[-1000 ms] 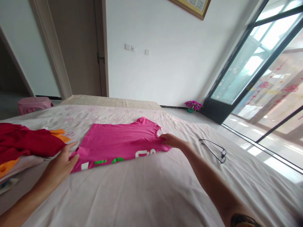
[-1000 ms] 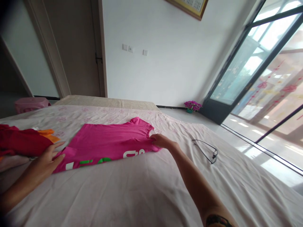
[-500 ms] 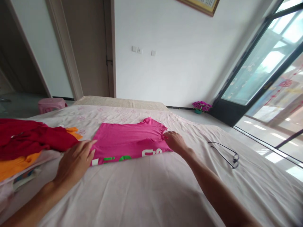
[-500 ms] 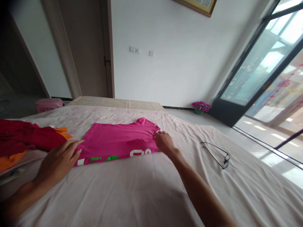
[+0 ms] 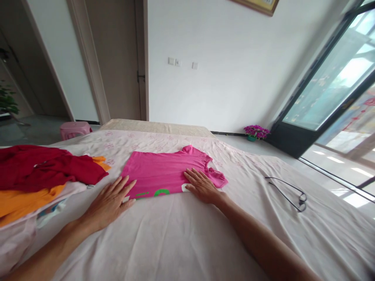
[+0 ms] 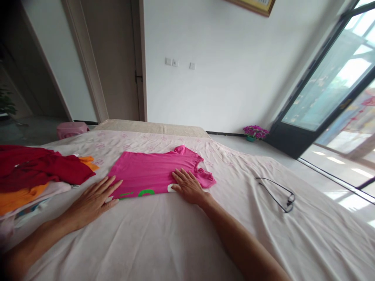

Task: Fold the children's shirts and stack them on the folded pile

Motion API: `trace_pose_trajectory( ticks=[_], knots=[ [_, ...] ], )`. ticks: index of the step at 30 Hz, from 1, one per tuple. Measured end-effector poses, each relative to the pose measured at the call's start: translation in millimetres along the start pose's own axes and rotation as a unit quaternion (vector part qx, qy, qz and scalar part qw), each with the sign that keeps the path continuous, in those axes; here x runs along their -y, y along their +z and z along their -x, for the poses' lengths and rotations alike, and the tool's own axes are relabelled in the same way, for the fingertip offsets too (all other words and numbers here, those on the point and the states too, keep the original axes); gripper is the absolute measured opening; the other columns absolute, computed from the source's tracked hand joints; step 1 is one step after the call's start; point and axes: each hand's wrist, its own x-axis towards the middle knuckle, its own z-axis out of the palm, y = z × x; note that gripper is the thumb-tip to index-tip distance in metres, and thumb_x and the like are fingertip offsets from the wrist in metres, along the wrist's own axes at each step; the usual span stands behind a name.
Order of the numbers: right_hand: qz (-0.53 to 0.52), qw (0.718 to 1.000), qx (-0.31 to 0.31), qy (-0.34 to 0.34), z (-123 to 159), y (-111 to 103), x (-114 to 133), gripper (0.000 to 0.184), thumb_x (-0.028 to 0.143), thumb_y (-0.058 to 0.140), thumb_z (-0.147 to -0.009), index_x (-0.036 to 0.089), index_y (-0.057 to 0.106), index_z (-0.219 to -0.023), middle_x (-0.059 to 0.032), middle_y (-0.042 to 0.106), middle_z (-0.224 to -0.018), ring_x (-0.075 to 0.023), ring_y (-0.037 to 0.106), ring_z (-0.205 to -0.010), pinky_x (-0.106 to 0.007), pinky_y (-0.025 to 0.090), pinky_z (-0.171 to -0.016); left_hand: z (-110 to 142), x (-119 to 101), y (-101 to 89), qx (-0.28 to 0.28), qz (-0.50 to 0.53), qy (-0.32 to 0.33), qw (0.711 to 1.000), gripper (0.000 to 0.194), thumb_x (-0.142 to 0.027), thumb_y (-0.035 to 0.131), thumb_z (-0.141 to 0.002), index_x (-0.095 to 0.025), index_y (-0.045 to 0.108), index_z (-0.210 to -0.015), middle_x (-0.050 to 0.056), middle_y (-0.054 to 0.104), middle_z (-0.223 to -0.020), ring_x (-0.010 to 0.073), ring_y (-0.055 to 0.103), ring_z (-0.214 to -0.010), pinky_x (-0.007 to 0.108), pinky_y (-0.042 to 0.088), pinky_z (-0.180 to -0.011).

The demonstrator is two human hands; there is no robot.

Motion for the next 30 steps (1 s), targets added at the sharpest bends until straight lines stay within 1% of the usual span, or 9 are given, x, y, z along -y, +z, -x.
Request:
trace_pose_trajectory(
  ticks=[5, 7, 9, 13, 16, 19, 24, 27, 30],
  knots=[
    [0.009, 1.000, -0.017, 0.025, 4, -1, -17, 0.062, 0.054, 0.021, -0.102, 0.023, 0.020, -0.156, -0.0050, 0.024, -0.159, -0.0235, 0.017, -0.148, -0.047, 0.014, -0.120, 7, 7, -13.0, -0.067, -0.038, 0.038, 0.996, 0.052, -0.045, 0.049, -0.092, -0.026, 0.050, -0.140, 0.010, 0.047, -0.149, 0.0313, 0.036, -0.141, 0.051, 0.031, -0.112],
    [0.026, 0.998, -0.046, 0.039, 13, -4, -23, 0.061, 0.050, 0.026, -0.102, 0.020, 0.025, -0.154, -0.0092, 0.032, -0.156, -0.0257, 0.023, -0.146, -0.049, 0.015, -0.119, 10, 4, -21.8, -0.090, -0.050, 0.093, 0.990, 0.041, -0.031, 0.052, -0.092, -0.026, 0.058, -0.132, 0.008, 0.055, -0.141, 0.0294, 0.043, -0.136, 0.048, 0.032, -0.111],
    [0.036, 0.995, -0.089, 0.025, 27, -10, -26, 0.058, 0.048, 0.037, -0.100, 0.019, 0.035, -0.150, -0.0118, 0.040, -0.152, -0.0273, 0.031, -0.141, -0.048, 0.022, -0.116, 13, 0, -29.4, -0.097, -0.051, 0.130, 0.985, 0.037, -0.015, 0.050, -0.090, -0.025, 0.063, -0.123, 0.007, 0.065, -0.125, 0.0252, 0.056, -0.120, 0.042, 0.041, -0.102],
    [0.037, 0.991, -0.123, -0.046, 50, -20, -20, 0.039, 0.030, 0.052, -0.094, 0.023, 0.057, -0.132, -0.0102, 0.060, -0.129, -0.0237, 0.052, -0.117, -0.038, 0.039, -0.099, 12, -8, -36.0, -0.109, -0.039, 0.115, 0.987, 0.033, -0.006, 0.048, -0.087, -0.023, 0.068, -0.107, 0.005, 0.068, -0.097, 0.0215, 0.062, -0.088, 0.036, 0.047, -0.078],
    [0.066, 0.991, -0.103, -0.046, 51, -24, -18, 0.036, 0.010, 0.048, -0.090, 0.022, 0.064, -0.120, -0.0084, 0.065, -0.106, -0.0208, 0.055, -0.101, -0.033, 0.041, -0.088, 4, -8, -38.3, -0.125, -0.019, 0.103, 0.987, 0.031, -0.003, 0.049, -0.082, -0.022, 0.069, -0.098, 0.004, 0.066, -0.089, 0.0200, 0.061, -0.081, 0.034, 0.046, -0.075],
    [0.104, 0.989, -0.099, -0.042, 46, -28, -17, 0.037, 0.002, 0.046, -0.086, 0.021, 0.069, -0.108, -0.0071, 0.062, -0.093, -0.0197, 0.052, -0.092, -0.031, 0.040, -0.082, 3, -4, -47.9, -0.133, -0.006, 0.105, 0.985, 0.030, -0.002, 0.050, -0.081, -0.022, 0.069, -0.092, 0.004, 0.066, -0.087, 0.0191, 0.061, -0.081, 0.033, 0.045, -0.077],
    [0.104, 0.985, -0.116, -0.072, 77, -40, 5, 0.034, 0.003, 0.048, -0.083, 0.022, 0.069, -0.101, -0.0061, 0.059, -0.090, -0.0200, 0.050, -0.089, -0.032, 0.038, -0.078, 45, -1, -71.8, -0.120, -0.019, 0.118, 0.986, 0.030, -0.006, 0.048, -0.085, -0.025, 0.069, -0.097, 0.003, 0.067, -0.094, 0.0207, 0.062, -0.089, 0.037, 0.044, -0.084],
    [0.040, 0.992, -0.069, -0.101, 109, -48, 25, 0.034, 0.006, 0.050, -0.080, 0.023, 0.069, -0.102, -0.0056, 0.062, -0.091, -0.0194, 0.053, -0.086, -0.031, 0.040, -0.078, 82, -1, -73.2, -0.074, -0.003, 0.141, 0.987, 0.032, -0.010, 0.050, -0.084, -0.030, 0.070, -0.098, 0.000, 0.069, -0.093, 0.0193, 0.063, -0.088, 0.035, 0.047, -0.083],
    [-0.047, 0.994, -0.028, -0.097, 121, -56, 33, 0.028, 0.016, 0.052, -0.085, 0.025, 0.070, -0.104, -0.0058, 0.066, -0.096, -0.0195, 0.058, -0.088, -0.030, 0.044, -0.080, 99, -7, -71.9, -0.047, 0.018, 0.093, 0.994, 0.030, -0.024, 0.059, -0.079, -0.034, 0.070, -0.105, -0.001, 0.072, -0.100, 0.0214, 0.066, -0.094, 0.034, 0.051, -0.084]
  ],
)
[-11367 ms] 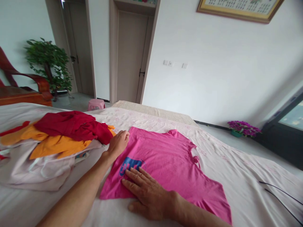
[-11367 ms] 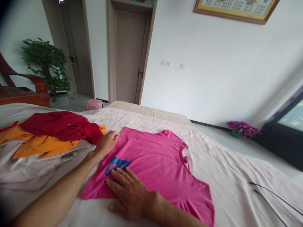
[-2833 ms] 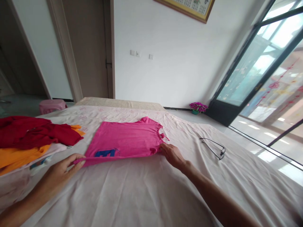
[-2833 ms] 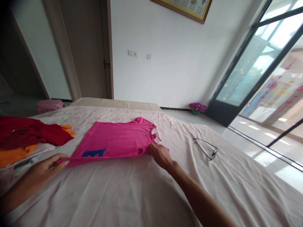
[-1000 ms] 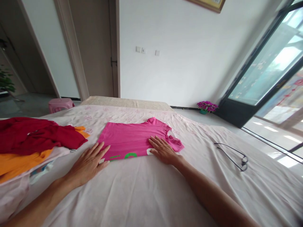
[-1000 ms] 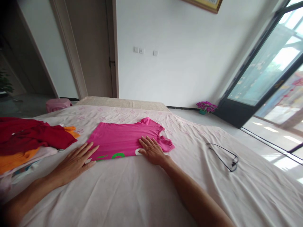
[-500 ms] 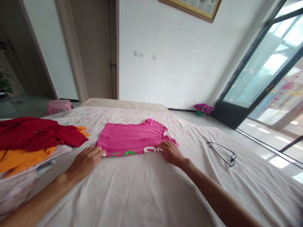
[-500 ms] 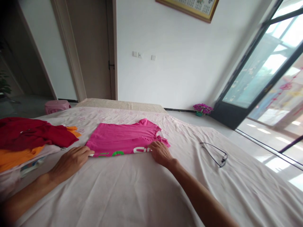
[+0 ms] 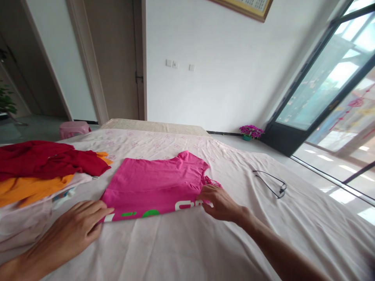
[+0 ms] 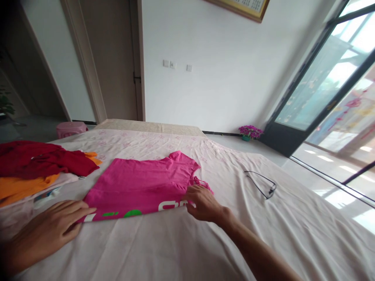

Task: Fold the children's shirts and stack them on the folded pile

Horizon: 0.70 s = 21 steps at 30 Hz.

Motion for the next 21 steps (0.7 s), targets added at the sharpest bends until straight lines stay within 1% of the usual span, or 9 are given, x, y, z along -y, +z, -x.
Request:
trace_pose_trajectory(
  ticks=[2, 5, 7, 10, 13, 15, 17, 19, 21],
  knots=[
    [-0.038, 0.997, -0.026, 0.054, -9, -2, -4, 0.026, 0.023, 0.048, -0.091, 0.024, 0.071, -0.103, -0.0066, 0.069, -0.096, -0.0195, 0.061, -0.086, -0.030, 0.046, -0.078, -9, -9, -2.6, 0.010, 0.025, -0.053, 0.998, 0.029, -0.039, 0.062, -0.080, -0.034, 0.071, -0.107, -0.002, 0.073, -0.107, 0.0234, 0.066, -0.101, 0.035, 0.052, -0.090],
    [-0.069, 0.984, -0.091, 0.136, -38, 1, -19, 0.029, 0.026, 0.045, -0.094, 0.020, 0.072, -0.103, -0.0067, 0.071, -0.095, -0.0179, 0.064, -0.081, -0.029, 0.048, -0.073, -43, -29, -6.3, 0.032, 0.085, -0.091, 0.992, 0.034, -0.049, 0.048, -0.091, -0.033, 0.071, -0.110, -0.002, 0.072, -0.115, 0.0211, 0.064, -0.111, 0.033, 0.050, -0.099],
    [-0.089, 0.981, -0.102, 0.141, -57, 5, -27, 0.028, 0.022, 0.048, -0.091, 0.019, 0.072, -0.106, -0.0063, 0.072, -0.096, -0.0169, 0.064, -0.081, -0.027, 0.048, -0.072, -68, -43, -2.3, 0.033, 0.110, -0.074, 0.991, 0.039, -0.046, 0.041, -0.095, -0.029, 0.069, -0.116, 0.000, 0.069, -0.123, 0.0194, 0.061, -0.119, 0.032, 0.047, -0.104],
    [-0.116, 0.987, -0.046, 0.105, -74, 10, -30, 0.032, 0.018, 0.055, -0.086, 0.018, 0.070, -0.114, -0.0065, 0.072, -0.100, -0.0160, 0.065, -0.082, -0.025, 0.048, -0.069, -90, -57, 17.1, 0.023, 0.092, -0.034, 0.995, 0.046, -0.044, 0.041, -0.096, -0.024, 0.059, -0.133, 0.004, 0.058, -0.139, 0.0216, 0.049, -0.132, 0.039, 0.039, -0.112],
    [-0.106, 0.993, 0.004, 0.052, -71, 9, -19, 0.032, 0.014, 0.061, -0.079, 0.020, 0.071, -0.109, -0.0048, 0.071, -0.098, -0.0156, 0.063, -0.082, -0.024, 0.047, -0.070, -90, -58, 42.8, 0.035, 0.048, -0.031, 0.998, 0.054, -0.049, 0.043, -0.094, -0.023, 0.048, -0.142, 0.008, 0.047, -0.149, 0.0264, 0.041, -0.139, 0.047, 0.034, -0.115],
    [-0.089, 0.996, 0.001, 0.005, -60, 7, -8, 0.026, 0.012, 0.061, -0.080, 0.021, 0.073, -0.101, -0.0033, 0.071, -0.095, -0.0158, 0.062, -0.085, -0.026, 0.047, -0.075, -84, -55, 55.7, 0.040, 0.027, -0.036, 0.998, 0.057, -0.051, 0.041, -0.094, -0.025, 0.044, -0.145, 0.009, 0.043, -0.152, 0.0275, 0.038, -0.140, 0.048, 0.033, -0.115],
    [-0.089, 0.995, 0.005, -0.039, -48, 5, 1, 0.018, 0.017, 0.060, -0.084, 0.023, 0.073, -0.096, -0.0029, 0.070, -0.092, -0.0160, 0.061, -0.087, -0.027, 0.046, -0.080, -78, -52, 62.6, 0.038, 0.013, -0.035, 0.999, 0.058, -0.052, 0.040, -0.095, -0.027, 0.041, -0.147, 0.008, 0.040, -0.153, 0.0271, 0.037, -0.141, 0.049, 0.031, -0.115],
    [-0.107, 0.993, 0.015, -0.044, -39, 5, 4, 0.017, 0.024, 0.056, -0.091, 0.022, 0.072, -0.093, -0.0033, 0.069, -0.089, -0.0154, 0.061, -0.084, -0.026, 0.046, -0.078, -76, -51, 64.9, 0.033, 0.004, -0.033, 0.999, 0.058, -0.052, 0.040, -0.095, -0.029, 0.039, -0.148, 0.008, 0.039, -0.154, 0.0271, 0.036, -0.142, 0.049, 0.029, -0.115],
    [-0.125, 0.992, 0.001, 0.001, -36, 6, 1, 0.022, 0.028, 0.051, -0.094, 0.022, 0.071, -0.098, -0.0044, 0.068, -0.092, -0.0145, 0.062, -0.081, -0.025, 0.047, -0.073, -75, -52, 65.4, 0.028, 0.000, -0.032, 0.999, 0.057, -0.051, 0.040, -0.095, -0.029, 0.038, -0.148, 0.008, 0.038, -0.155, 0.0274, 0.035, -0.142, 0.049, 0.029, -0.115]
  ],
)
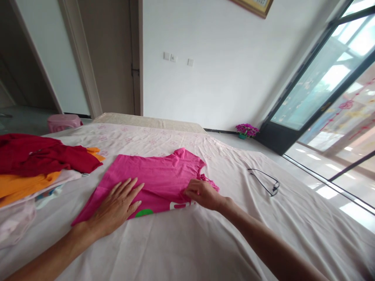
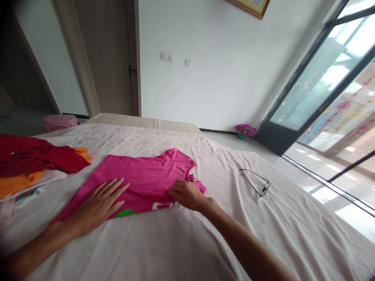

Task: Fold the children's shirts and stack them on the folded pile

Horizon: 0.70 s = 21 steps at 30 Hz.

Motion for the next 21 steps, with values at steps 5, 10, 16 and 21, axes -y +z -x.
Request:
trace_pose_trajectory(
  ticks=[5, 10, 16, 21],
  knots=[
    [0.028, 0.996, -0.007, 0.086, -12, -1, -16, 0.044, 0.027, 0.063, -0.084, 0.026, 0.060, -0.128, -0.0045, 0.066, -0.111, -0.0156, 0.063, -0.088, -0.023, 0.045, -0.071, 0, -1, 2.4, -0.013, 0.004, 0.006, 1.000, 0.057, -0.051, 0.041, -0.095, -0.032, 0.036, -0.149, 0.006, 0.038, -0.155, 0.0264, 0.036, -0.142, 0.047, 0.027, -0.116],
    [0.078, 0.994, 0.068, 0.044, -20, -7, -13, 0.017, 0.021, 0.070, -0.073, 0.025, 0.071, -0.090, 0.0007, 0.067, -0.087, -0.0146, 0.059, -0.080, -0.023, 0.040, -0.068, 1, 1, 2.6, -0.024, -0.006, 0.016, 1.000, 0.058, -0.051, 0.041, -0.094, -0.031, 0.036, -0.149, 0.006, 0.037, -0.155, 0.0270, 0.034, -0.142, 0.047, 0.027, -0.116],
    [-0.017, 0.998, -0.005, 0.057, -30, -11, -27, 0.010, 0.019, 0.067, -0.074, 0.019, 0.059, -0.080, 0.0011, 0.062, -0.082, -0.0121, 0.054, -0.072, -0.022, 0.040, -0.062, 0, 0, 1.4, -0.027, -0.003, 0.012, 1.000, 0.057, -0.051, 0.042, -0.094, -0.031, 0.038, -0.148, 0.006, 0.037, -0.155, 0.0268, 0.036, -0.141, 0.046, 0.029, -0.115],
    [0.042, 0.978, -0.126, 0.159, -49, -14, -50, 0.019, 0.037, 0.066, -0.083, 0.019, 0.060, -0.086, 0.0013, 0.061, -0.076, -0.0119, 0.053, -0.066, -0.022, 0.036, -0.058, 0, -1, 3.0, -0.026, -0.006, 0.009, 1.000, 0.058, -0.050, 0.042, -0.094, -0.031, 0.038, -0.148, 0.006, 0.039, -0.155, 0.0269, 0.038, -0.140, 0.047, 0.029, -0.115]
  ],
)
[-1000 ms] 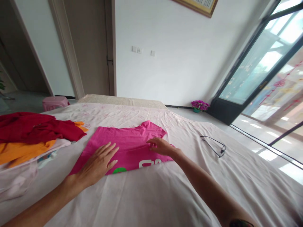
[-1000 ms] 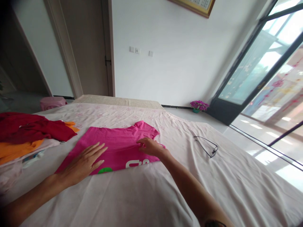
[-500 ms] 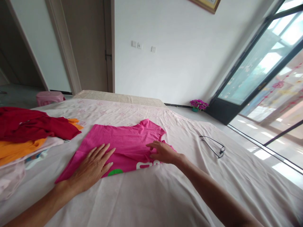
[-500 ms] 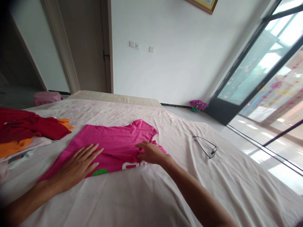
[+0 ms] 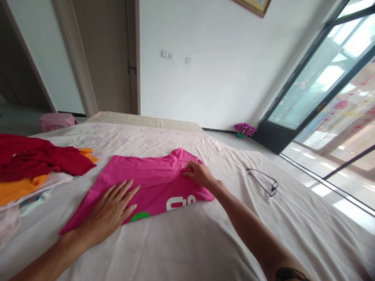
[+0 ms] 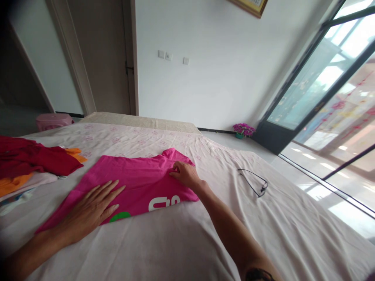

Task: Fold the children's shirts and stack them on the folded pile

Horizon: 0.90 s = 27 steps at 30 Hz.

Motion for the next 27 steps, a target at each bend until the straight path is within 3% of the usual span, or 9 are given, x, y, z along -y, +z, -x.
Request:
trace_pose_trajectory(
  ticks=[4, 6, 9, 11, 14, 18, 20, 23, 27],
  knots=[
    [-0.072, 0.997, -0.005, 0.023, -4, -3, -12, 0.030, 0.044, 0.051, -0.093, 0.019, 0.063, -0.104, -0.0014, 0.066, -0.083, -0.0132, 0.058, -0.069, -0.024, 0.041, -0.059, 0, 1, 1.3, -0.007, 0.001, -0.003, 1.000, 0.059, -0.050, 0.044, -0.093, -0.031, 0.036, -0.149, 0.006, 0.039, -0.154, 0.0261, 0.038, -0.140, 0.046, 0.028, -0.116],
    [-0.086, 0.996, 0.013, 0.033, 3, -7, -18, 0.032, 0.041, 0.041, -0.097, 0.019, 0.064, -0.101, -0.0014, 0.066, -0.079, -0.0131, 0.059, -0.066, -0.024, 0.041, -0.058, 0, 1, 1.9, -0.004, -0.001, -0.004, 1.000, 0.060, -0.051, 0.044, -0.093, -0.032, 0.034, -0.150, 0.005, 0.039, -0.155, 0.0256, 0.038, -0.140, 0.045, 0.028, -0.116],
    [-0.004, 0.999, 0.012, 0.050, 19, -17, -25, 0.026, 0.036, 0.046, -0.094, 0.020, 0.066, -0.088, -0.0013, 0.068, -0.080, -0.0136, 0.059, -0.068, -0.024, 0.038, -0.060, 0, 1, 2.4, 0.003, -0.006, -0.004, 1.000, 0.061, -0.051, 0.044, -0.093, -0.032, 0.034, -0.150, 0.005, 0.040, -0.154, 0.0258, 0.038, -0.140, 0.046, 0.028, -0.115],
    [0.057, 0.997, 0.013, 0.048, 31, -22, -27, 0.019, 0.038, 0.055, -0.090, 0.023, 0.067, -0.093, -0.0014, 0.069, -0.089, -0.0150, 0.060, -0.075, -0.024, 0.037, -0.062, 1, 1, 2.3, 0.003, -0.010, -0.001, 1.000, 0.060, -0.051, 0.044, -0.093, -0.031, 0.036, -0.149, 0.005, 0.040, -0.154, 0.0262, 0.038, -0.140, 0.046, 0.028, -0.115],
    [0.115, 0.990, 0.067, 0.039, 44, -27, -25, 0.015, 0.037, 0.064, -0.083, 0.025, 0.068, -0.091, -0.0011, 0.069, -0.084, -0.0165, 0.060, -0.076, -0.025, 0.034, -0.062, 2, 0, 2.0, -0.004, -0.011, 0.007, 1.000, 0.061, -0.049, 0.044, -0.093, -0.030, 0.035, -0.150, 0.006, 0.040, -0.154, 0.0263, 0.038, -0.140, 0.047, 0.029, -0.115],
    [0.144, 0.986, 0.073, -0.036, 53, -31, -19, 0.005, 0.018, 0.065, -0.075, 0.022, 0.065, -0.077, -0.0018, 0.067, -0.082, -0.0177, 0.058, -0.081, -0.027, 0.037, -0.071, -2, 0, 1.3, 0.008, 0.007, -0.003, 1.000, 0.058, -0.048, 0.046, -0.091, -0.032, 0.041, -0.146, 0.005, 0.043, -0.152, 0.0278, 0.040, -0.139, 0.049, 0.033, -0.112],
    [0.128, 0.987, 0.055, -0.078, 55, -32, -17, 0.013, 0.010, 0.061, -0.072, 0.022, 0.063, -0.077, -0.0021, 0.067, -0.086, -0.0176, 0.057, -0.084, -0.028, 0.039, -0.077, -11, -3, -1.5, 0.024, 0.028, -0.031, 0.999, 0.053, -0.048, 0.050, -0.089, -0.031, 0.052, -0.139, 0.006, 0.051, -0.146, 0.0288, 0.046, -0.135, 0.048, 0.037, -0.109],
    [0.071, 0.989, 0.082, -0.099, 58, -33, -14, 0.021, 0.004, 0.056, -0.069, 0.021, 0.061, -0.079, -0.0003, 0.066, -0.085, -0.0147, 0.057, -0.079, -0.025, 0.039, -0.072, -38, -20, -11.9, 0.040, 0.096, -0.067, 0.992, 0.044, -0.045, 0.054, -0.087, -0.025, 0.065, -0.124, 0.007, 0.063, -0.132, 0.0266, 0.056, -0.124, 0.043, 0.043, -0.106],
    [-0.030, 0.985, 0.147, -0.089, 61, -35, -15, 0.016, 0.009, 0.064, -0.070, 0.021, 0.062, -0.081, 0.0017, 0.066, -0.085, -0.0123, 0.056, -0.074, -0.022, 0.040, -0.066, -93, -65, -24.1, 0.058, 0.223, -0.097, 0.968, 0.046, -0.041, 0.054, -0.087, -0.019, 0.061, -0.127, 0.010, 0.065, -0.127, 0.0253, 0.060, -0.118, 0.039, 0.045, -0.102]
  ],
)
